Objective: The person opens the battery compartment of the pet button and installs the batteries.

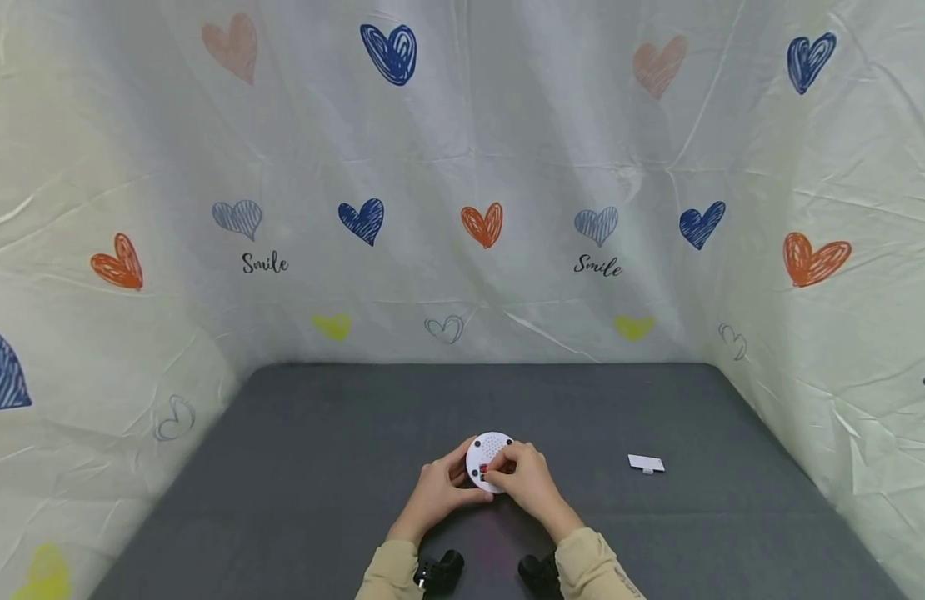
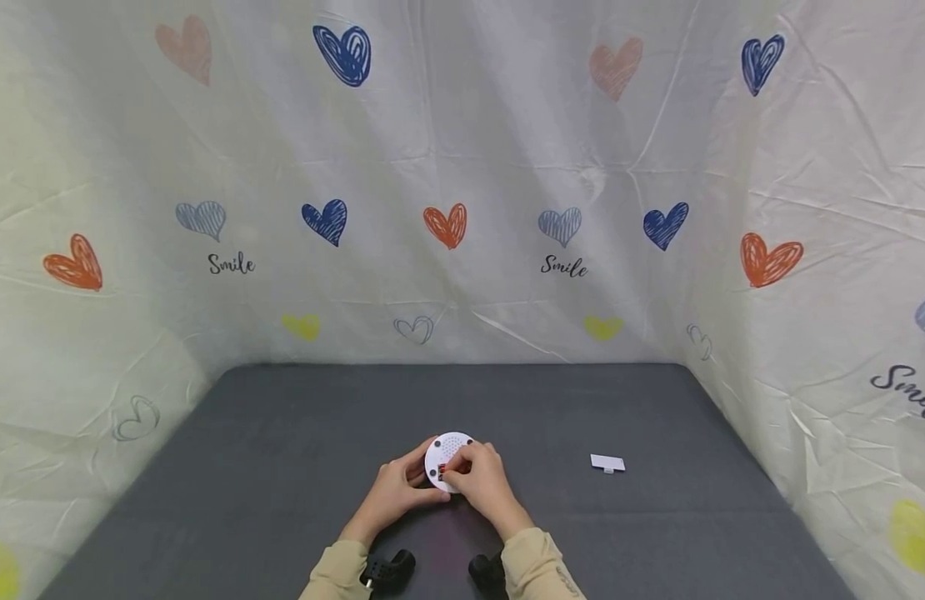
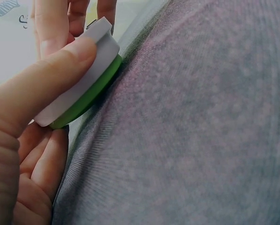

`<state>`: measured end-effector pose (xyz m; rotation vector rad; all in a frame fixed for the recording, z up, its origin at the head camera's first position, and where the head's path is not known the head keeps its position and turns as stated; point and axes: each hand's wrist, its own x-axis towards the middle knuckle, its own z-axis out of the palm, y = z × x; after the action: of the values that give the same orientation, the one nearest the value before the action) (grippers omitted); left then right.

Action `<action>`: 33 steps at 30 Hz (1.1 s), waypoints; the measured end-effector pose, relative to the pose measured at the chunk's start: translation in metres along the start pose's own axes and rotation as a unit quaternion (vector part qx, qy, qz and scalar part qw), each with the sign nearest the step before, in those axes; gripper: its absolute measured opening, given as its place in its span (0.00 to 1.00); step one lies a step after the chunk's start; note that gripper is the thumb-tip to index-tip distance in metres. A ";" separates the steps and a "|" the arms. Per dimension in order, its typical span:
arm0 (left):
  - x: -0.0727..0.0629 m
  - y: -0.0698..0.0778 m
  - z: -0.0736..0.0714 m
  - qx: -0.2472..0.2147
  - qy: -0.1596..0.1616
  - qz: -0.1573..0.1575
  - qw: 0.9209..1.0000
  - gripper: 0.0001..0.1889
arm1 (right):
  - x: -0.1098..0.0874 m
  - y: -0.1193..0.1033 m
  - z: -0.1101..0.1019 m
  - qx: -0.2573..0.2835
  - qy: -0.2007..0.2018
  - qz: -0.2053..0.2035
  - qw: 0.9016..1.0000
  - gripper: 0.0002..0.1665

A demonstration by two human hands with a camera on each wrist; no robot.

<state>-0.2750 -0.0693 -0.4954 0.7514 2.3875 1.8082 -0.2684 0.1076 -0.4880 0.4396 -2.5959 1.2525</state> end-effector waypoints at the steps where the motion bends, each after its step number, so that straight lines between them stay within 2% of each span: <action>1: 0.000 0.000 0.000 0.002 0.000 0.000 1.000 0.45 | 0.000 0.001 -0.001 0.006 -0.001 0.003 1.000 0.05; 5: 0.001 0.000 0.000 0.002 0.002 -0.001 1.000 0.45 | -0.002 0.004 -0.007 0.036 0.008 -0.002 0.999 0.05; 9: 0.001 0.001 -0.001 0.001 0.006 0.000 1.000 0.45 | -0.005 0.013 -0.015 0.064 0.039 -0.021 0.997 0.08; 12: 0.001 0.001 0.000 0.000 0.009 0.000 1.000 0.45 | -0.009 0.024 -0.023 0.069 0.067 -0.018 0.995 0.08; 16: 0.002 0.000 0.000 -0.009 0.012 -0.001 1.000 0.45 | -0.014 0.042 -0.038 0.069 0.098 0.007 0.993 0.09; 23: 0.002 -0.001 -0.001 -0.018 0.010 0.000 1.000 0.46 | -0.027 0.073 -0.079 0.059 0.133 0.045 0.988 0.11; 28: 0.002 -0.001 -0.001 -0.013 0.010 0.003 1.000 0.46 | -0.037 0.090 -0.103 0.057 0.138 0.086 0.985 0.14; 33: 0.002 -0.003 0.001 -0.019 0.005 0.003 1.000 0.46 | -0.046 0.104 -0.121 0.043 0.124 0.109 0.985 0.20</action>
<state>-0.2776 -0.0685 -0.4975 0.7476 2.3529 1.8584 -0.2544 0.2722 -0.5048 0.0093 -2.4342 1.3921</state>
